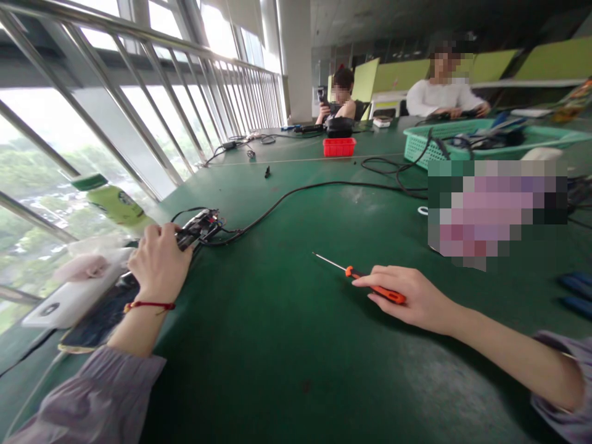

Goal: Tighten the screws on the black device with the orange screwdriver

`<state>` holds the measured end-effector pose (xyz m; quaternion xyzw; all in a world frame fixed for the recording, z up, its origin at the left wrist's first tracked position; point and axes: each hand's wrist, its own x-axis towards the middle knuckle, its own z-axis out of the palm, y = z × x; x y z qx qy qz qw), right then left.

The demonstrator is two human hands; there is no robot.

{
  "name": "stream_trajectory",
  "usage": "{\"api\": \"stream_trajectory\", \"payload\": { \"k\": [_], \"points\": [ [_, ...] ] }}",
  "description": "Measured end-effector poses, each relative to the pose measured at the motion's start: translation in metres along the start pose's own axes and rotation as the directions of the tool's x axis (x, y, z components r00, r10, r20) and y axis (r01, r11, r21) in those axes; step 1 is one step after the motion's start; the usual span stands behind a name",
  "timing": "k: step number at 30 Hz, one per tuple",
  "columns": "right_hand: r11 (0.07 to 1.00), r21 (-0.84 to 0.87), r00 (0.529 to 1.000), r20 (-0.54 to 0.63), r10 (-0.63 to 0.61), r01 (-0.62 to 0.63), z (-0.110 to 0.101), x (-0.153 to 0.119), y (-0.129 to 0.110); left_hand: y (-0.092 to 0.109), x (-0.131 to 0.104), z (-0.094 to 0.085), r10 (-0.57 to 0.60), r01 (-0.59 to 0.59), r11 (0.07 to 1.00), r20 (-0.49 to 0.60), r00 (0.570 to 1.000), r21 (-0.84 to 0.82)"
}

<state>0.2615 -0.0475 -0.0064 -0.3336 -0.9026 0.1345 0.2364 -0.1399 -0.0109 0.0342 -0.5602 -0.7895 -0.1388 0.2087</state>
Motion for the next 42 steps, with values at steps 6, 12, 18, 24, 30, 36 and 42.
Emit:
{"api": "stream_trajectory", "payload": {
  "k": [6, 12, 18, 24, 30, 36, 42],
  "points": [
    [0.996, -0.034, 0.992, -0.095, 0.077, -0.081, -0.001, 0.0, -0.001, 0.017, -0.007, -0.015, 0.091, -0.088, 0.996, -0.147, 0.985, 0.028],
    [0.982, 0.035, 0.959, -0.209, 0.19, -0.186, -0.003, 0.002, -0.001, 0.065, -0.017, -0.012, 0.37, -0.38, 0.924, -0.161, 0.915, -0.042],
    [0.939, 0.084, 0.88, -0.328, 0.343, -0.335, -0.003, 0.003, 0.003, 0.133, -0.021, 0.007, 0.676, -0.688, 0.69, -0.14, 0.723, -0.224],
    [0.902, 0.062, 0.858, -0.289, 0.426, -0.427, -0.003, 0.004, 0.007, 0.174, -0.02, 0.019, 0.751, -0.747, 0.571, -0.149, 0.643, -0.341],
    [0.899, 0.013, 0.868, -0.254, 0.427, -0.439, -0.003, 0.005, 0.006, 0.143, -0.01, 0.025, 0.607, -0.599, 0.721, -0.099, 0.788, -0.349],
    [0.91, 0.011, 0.878, -0.256, 0.404, -0.415, -0.002, 0.005, 0.007, 0.068, 0.017, 0.031, 0.421, -0.408, 0.901, 0.072, 0.904, -0.149],
    [0.904, 0.015, 0.878, -0.234, 0.418, -0.426, -0.003, 0.005, 0.006, 0.025, 0.022, 0.027, 0.531, -0.518, 0.847, 0.253, 0.809, -0.119]
  ]
}}
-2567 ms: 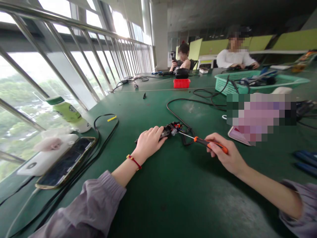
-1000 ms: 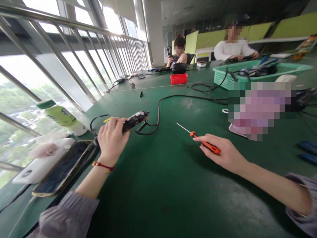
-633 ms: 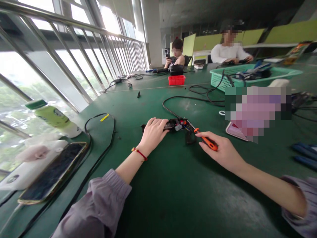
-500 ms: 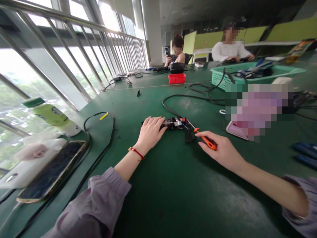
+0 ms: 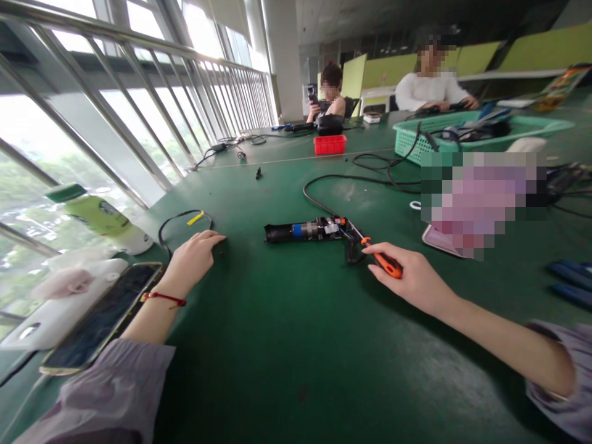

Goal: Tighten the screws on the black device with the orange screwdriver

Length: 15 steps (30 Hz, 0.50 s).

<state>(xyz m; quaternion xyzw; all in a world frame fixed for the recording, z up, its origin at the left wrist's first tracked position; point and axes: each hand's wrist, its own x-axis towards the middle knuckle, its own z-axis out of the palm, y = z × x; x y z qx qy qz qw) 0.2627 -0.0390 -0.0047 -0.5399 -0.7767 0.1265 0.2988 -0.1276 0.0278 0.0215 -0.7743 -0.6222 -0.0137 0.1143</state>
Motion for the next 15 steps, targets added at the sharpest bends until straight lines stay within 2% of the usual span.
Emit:
{"api": "stream_trajectory", "payload": {
  "k": [3, 11, 15],
  "points": [
    [1.0, -0.005, 1.0, 0.011, 0.01, -0.01, 0.0, 0.0, 0.0, 0.004, -0.007, -0.007, -0.013, 0.011, 0.999, 0.035, 0.999, 0.041],
    [1.0, 0.003, 1.0, 0.0, -0.005, 0.005, 0.001, 0.0, 0.001, 0.016, -0.015, -0.012, -0.04, 0.037, 0.995, 0.029, 0.999, 0.089],
    [1.0, 0.01, 1.0, 0.011, 0.014, -0.015, 0.001, 0.0, 0.001, 0.039, -0.02, -0.02, -0.085, 0.072, 0.983, 0.073, 0.994, 0.171]
  ]
}}
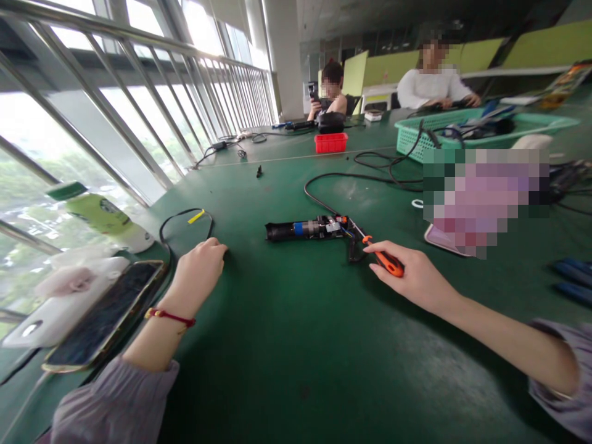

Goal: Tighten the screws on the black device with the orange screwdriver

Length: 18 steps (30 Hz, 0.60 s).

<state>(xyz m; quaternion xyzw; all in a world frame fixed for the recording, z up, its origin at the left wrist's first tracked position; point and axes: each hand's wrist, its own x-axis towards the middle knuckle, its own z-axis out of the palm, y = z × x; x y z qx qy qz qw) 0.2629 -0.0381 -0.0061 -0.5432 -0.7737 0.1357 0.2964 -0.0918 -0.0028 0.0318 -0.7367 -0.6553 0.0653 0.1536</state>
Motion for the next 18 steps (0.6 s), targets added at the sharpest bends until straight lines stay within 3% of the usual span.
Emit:
{"api": "stream_trajectory", "payload": {
  "k": [3, 7, 10, 12, 14, 18],
  "points": [
    [1.0, 0.009, 1.0, 0.007, 0.009, -0.009, 0.001, 0.0, 0.001, 0.029, -0.008, -0.011, 0.013, -0.014, 0.996, 0.02, 1.0, 0.09],
    [1.0, 0.009, 1.0, -0.012, 0.023, -0.023, 0.0, -0.001, -0.001, 0.074, -0.018, -0.02, 0.181, -0.178, 0.982, -0.025, 0.983, 0.069],
    [0.998, -0.004, 0.995, -0.073, 0.066, -0.066, -0.001, -0.002, -0.003, 0.105, -0.015, -0.021, 0.381, -0.385, 0.923, -0.121, 0.917, -0.007],
    [0.996, -0.005, 0.99, -0.109, 0.087, -0.088, -0.001, -0.002, -0.003, 0.122, -0.006, -0.019, 0.451, -0.47, 0.88, -0.193, 0.871, -0.063],
    [0.997, 0.0, 0.991, -0.108, 0.079, -0.079, -0.002, -0.002, -0.002, 0.133, 0.005, -0.015, 0.472, -0.515, 0.847, -0.259, 0.843, -0.133],
    [1.0, 0.011, 0.998, -0.067, 0.011, -0.011, -0.004, 0.0, 0.001, 0.141, 0.022, -0.006, 0.39, -0.514, 0.792, -0.375, 0.841, -0.33]
  ]
}}
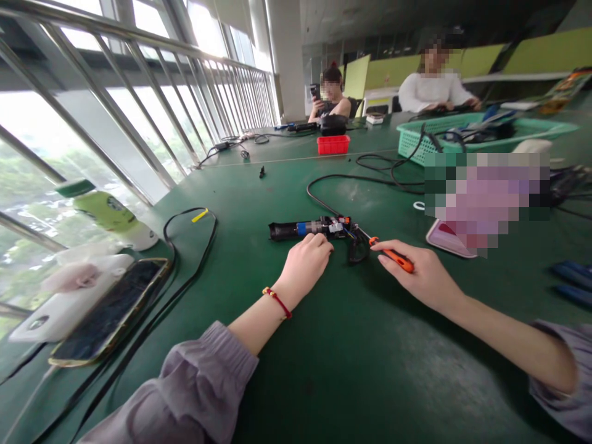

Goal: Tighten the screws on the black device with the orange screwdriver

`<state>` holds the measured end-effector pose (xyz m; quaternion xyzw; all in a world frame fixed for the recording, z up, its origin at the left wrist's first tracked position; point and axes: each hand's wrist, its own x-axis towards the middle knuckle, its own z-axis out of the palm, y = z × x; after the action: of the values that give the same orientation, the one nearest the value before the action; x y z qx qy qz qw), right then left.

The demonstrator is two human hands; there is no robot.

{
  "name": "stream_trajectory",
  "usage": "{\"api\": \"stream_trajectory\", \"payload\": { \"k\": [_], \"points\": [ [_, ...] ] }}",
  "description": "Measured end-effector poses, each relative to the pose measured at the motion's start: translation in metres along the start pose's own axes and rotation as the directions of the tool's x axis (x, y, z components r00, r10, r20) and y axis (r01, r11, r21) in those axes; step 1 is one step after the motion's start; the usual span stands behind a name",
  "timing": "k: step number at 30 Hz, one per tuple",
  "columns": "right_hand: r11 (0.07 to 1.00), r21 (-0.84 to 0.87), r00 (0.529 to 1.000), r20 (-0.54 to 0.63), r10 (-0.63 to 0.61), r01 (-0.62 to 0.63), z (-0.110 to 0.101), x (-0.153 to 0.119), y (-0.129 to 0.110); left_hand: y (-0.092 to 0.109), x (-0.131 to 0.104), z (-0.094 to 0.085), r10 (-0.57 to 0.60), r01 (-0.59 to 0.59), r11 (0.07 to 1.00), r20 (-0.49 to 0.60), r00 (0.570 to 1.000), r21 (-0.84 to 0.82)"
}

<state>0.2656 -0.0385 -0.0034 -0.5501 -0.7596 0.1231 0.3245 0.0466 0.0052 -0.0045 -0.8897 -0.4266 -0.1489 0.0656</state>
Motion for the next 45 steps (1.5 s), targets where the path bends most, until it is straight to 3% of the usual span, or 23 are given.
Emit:
{"api": "stream_trajectory", "payload": {
  "k": [5, 16, 31, 45],
  "points": [
    [0.999, 0.021, 0.999, -0.022, -0.03, 0.031, -0.003, 0.0, 0.0, -0.006, -0.002, 0.005, -0.111, 0.083, 0.974, -0.121, 0.986, -0.212],
    [0.971, 0.157, 0.98, 0.051, -0.191, 0.181, -0.006, -0.007, -0.006, -0.007, -0.001, 0.002, -0.262, 0.208, 0.952, -0.245, 0.933, -0.226],
    [0.97, 0.132, 0.973, 0.077, -0.217, 0.206, -0.003, -0.008, -0.004, -0.007, 0.004, 0.003, -0.291, 0.226, 0.94, -0.251, 0.923, -0.256],
    [0.97, 0.102, 0.97, 0.083, -0.23, 0.222, -0.003, -0.007, -0.004, -0.004, 0.013, -0.001, -0.333, 0.341, 0.94, -0.239, 0.912, -0.009]
  ]
}}
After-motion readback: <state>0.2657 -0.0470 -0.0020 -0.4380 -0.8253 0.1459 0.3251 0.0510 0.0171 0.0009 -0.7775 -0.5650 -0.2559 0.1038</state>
